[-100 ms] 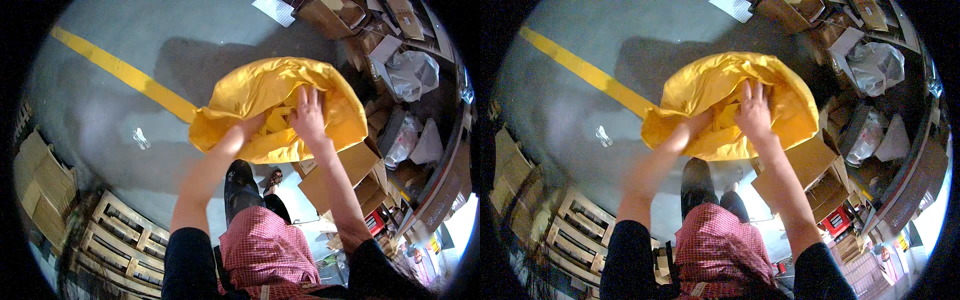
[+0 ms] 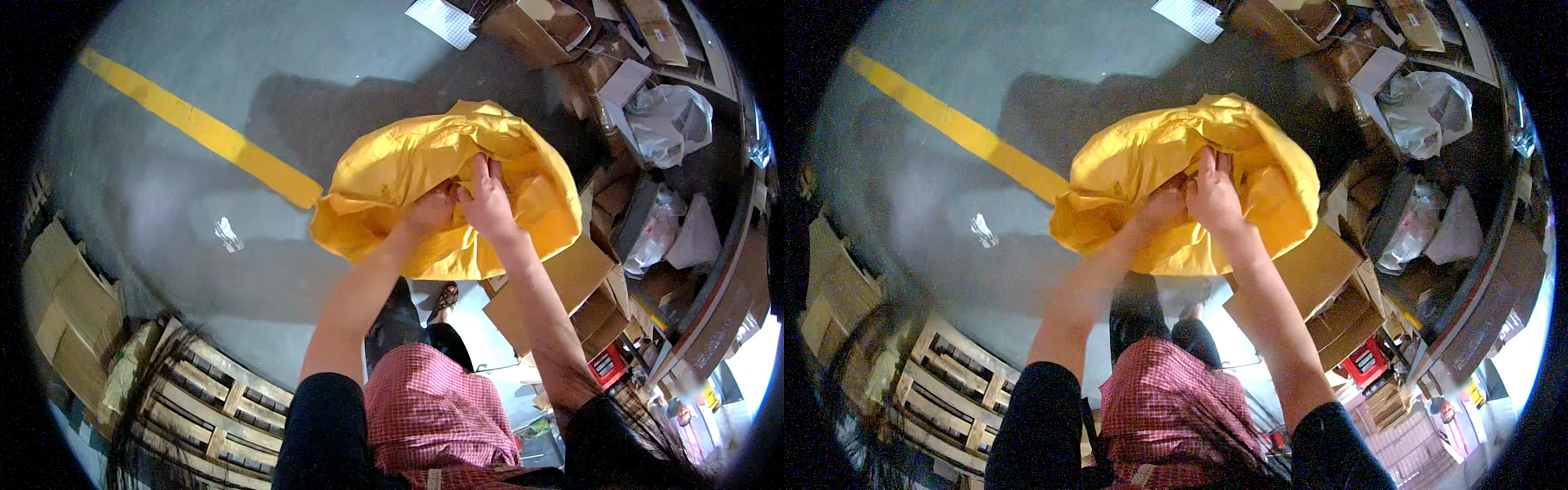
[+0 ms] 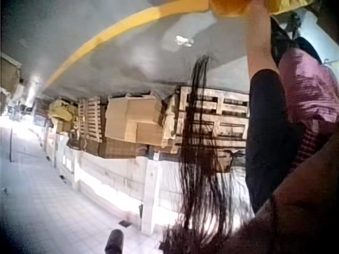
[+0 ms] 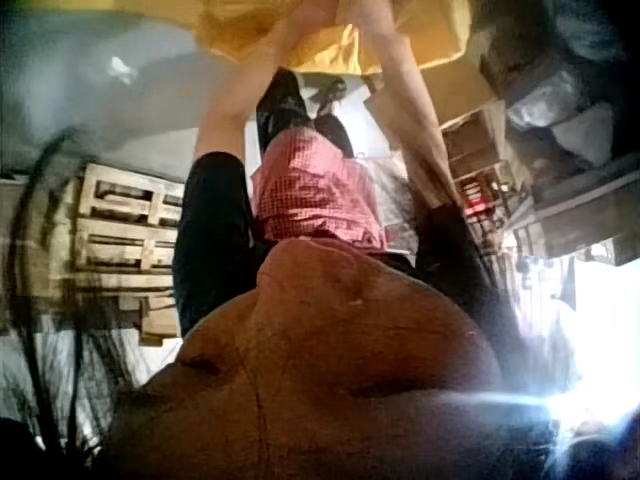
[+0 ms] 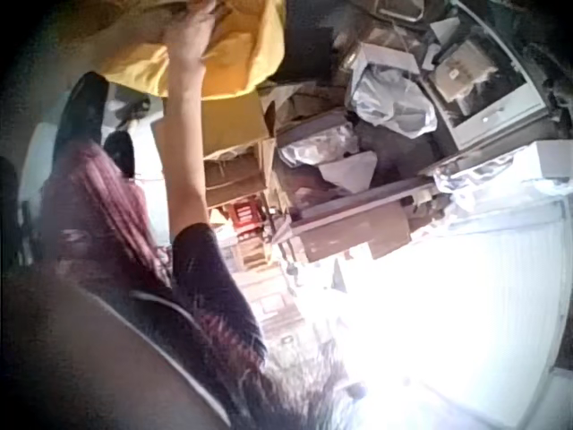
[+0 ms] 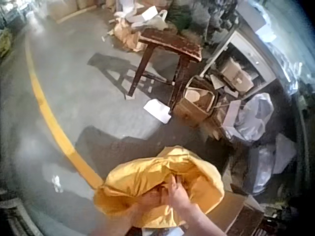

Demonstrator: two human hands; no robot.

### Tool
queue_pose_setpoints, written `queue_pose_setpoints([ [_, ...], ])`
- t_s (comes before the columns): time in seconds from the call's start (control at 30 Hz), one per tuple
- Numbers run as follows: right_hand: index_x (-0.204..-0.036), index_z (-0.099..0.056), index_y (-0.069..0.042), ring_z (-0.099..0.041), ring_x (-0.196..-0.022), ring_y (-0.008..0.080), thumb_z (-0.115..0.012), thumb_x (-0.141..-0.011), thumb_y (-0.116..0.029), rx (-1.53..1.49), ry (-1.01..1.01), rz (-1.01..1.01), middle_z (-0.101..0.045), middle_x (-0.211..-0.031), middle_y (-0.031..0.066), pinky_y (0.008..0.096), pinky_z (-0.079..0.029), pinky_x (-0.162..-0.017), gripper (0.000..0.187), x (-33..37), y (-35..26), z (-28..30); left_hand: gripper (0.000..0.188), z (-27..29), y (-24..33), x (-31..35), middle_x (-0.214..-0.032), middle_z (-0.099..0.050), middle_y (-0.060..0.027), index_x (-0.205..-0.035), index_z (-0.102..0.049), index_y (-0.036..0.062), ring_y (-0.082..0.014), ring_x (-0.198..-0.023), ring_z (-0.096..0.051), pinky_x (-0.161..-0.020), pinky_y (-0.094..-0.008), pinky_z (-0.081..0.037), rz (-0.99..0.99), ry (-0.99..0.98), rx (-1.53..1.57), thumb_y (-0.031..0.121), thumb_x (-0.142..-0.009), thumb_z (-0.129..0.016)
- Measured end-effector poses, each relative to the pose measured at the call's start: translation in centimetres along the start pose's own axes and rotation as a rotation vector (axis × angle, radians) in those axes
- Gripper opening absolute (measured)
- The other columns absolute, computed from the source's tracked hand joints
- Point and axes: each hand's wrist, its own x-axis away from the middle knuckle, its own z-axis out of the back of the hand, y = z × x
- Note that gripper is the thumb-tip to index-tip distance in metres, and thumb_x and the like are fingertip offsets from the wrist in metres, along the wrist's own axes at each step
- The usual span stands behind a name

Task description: The person takes white plastic components from a yellow bag, stacks them on a table, and then places small bags of metal parts into a box on a digital scale.

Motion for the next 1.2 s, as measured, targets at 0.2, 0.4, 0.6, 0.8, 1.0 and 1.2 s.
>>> queue_pose_setpoints([
  [0.2,-0.132,-0.04,0.004,-0.048,-0.112,0.0468,-0.06,-0.082,-0.005,-0.044,0.235,0.112,-0.046,-0.122,0.0299,0.0474,-0.045,-0.091,0.055,-1.4,-2.2,5.5,0.06,-4.4,-3.6,1.3,-0.127,-0.054,-0.0191,-0.13,-0.05,0.0099,-0.0355,-0.119,-0.049,-0.104,-0.0425,-0.035,0.38,-0.137,0.958,0.037,-0.079,-0.064],
  [0.4,-0.124,-0.042,0.006,-0.049,-0.103,0.0496,-0.063,-0.077,-0.005,-0.006,0.261,0.258,-0.047,-0.114,0.0308,0.0503,-0.045,-0.089,0.053,-2.5,-1.8,6.6,0.056,-3.2,-1.2,3.1,-0.119,-0.056,-0.0189,-0.127,-0.05,0.0078,-0.0355,-0.109,-0.053,-0.094,-0.0435,-0.039,0.366,-0.305,1.179,0.033,-0.079,-0.064],
  [0.6,-0.127,-0.041,0.004,-0.047,-0.112,0.0452,-0.064,-0.079,-0.004,-0.048,0.168,0.154,-0.044,-0.123,0.027,0.0462,-0.045,-0.09,0.054,-1.0,-1.7,8.0,0.052,-2.1,2.3,5.3,-0.111,-0.058,-0.0188,-0.123,-0.05,0.0057,-0.0356,-0.1,-0.057,-0.085,-0.0445,-0.044,0.327,-0.294,1.037,0.029,-0.079,-0.064],
  [0.8,-0.13,-0.041,0.0,-0.05,-0.11,0.0462,-0.062,-0.078,-0.005,-0.159,0.142,-0.067,-0.045,-0.126,0.0263,0.0466,-0.045,-0.092,0.056,0.5,-1.0,9.6,0.048,-0.3,7.5,8.2,-0.102,-0.06,-0.0187,-0.12,-0.051,0.0036,-0.0356,-0.09,-0.061,-0.076,-0.0455,-0.048,0.306,-0.105,0.7,0.024,-0.079,-0.063],
  [1.0,-0.14,-0.038,-0.007,-0.041,-0.129,0.039,-0.065,-0.075,-0.012,0.106,-0.594,0.142,-0.047,-0.133,0.0241,0.05,-0.029,-0.111,0.07,2.4,1.7,9.6,0.044,6.5,7.0,10.1,-0.094,-0.062,-0.0186,-0.116,-0.051,0.0015,-0.0356,-0.081,-0.065,-0.067,-0.0464,-0.053,0.224,-0.159,0.461,0.02,-0.079,-0.063],
  [1.2,-0.134,-0.044,-0.003,-0.049,-0.125,0.0323,-0.074,-0.066,-0.022,0.545,-0.318,0.526,-0.054,-0.127,0.0217,0.0535,-0.035,-0.107,0.076,6.0,0.7,6.6,0.043,15.2,3.7,9.0,-0.073,-0.062,-0.0202,-0.1,-0.052,-0.0027,-0.0305,-0.056,-0.063,-0.051,-0.0412,-0.052,-0.044,-0.238,0.133,0.009,-0.061,-0.067],
])
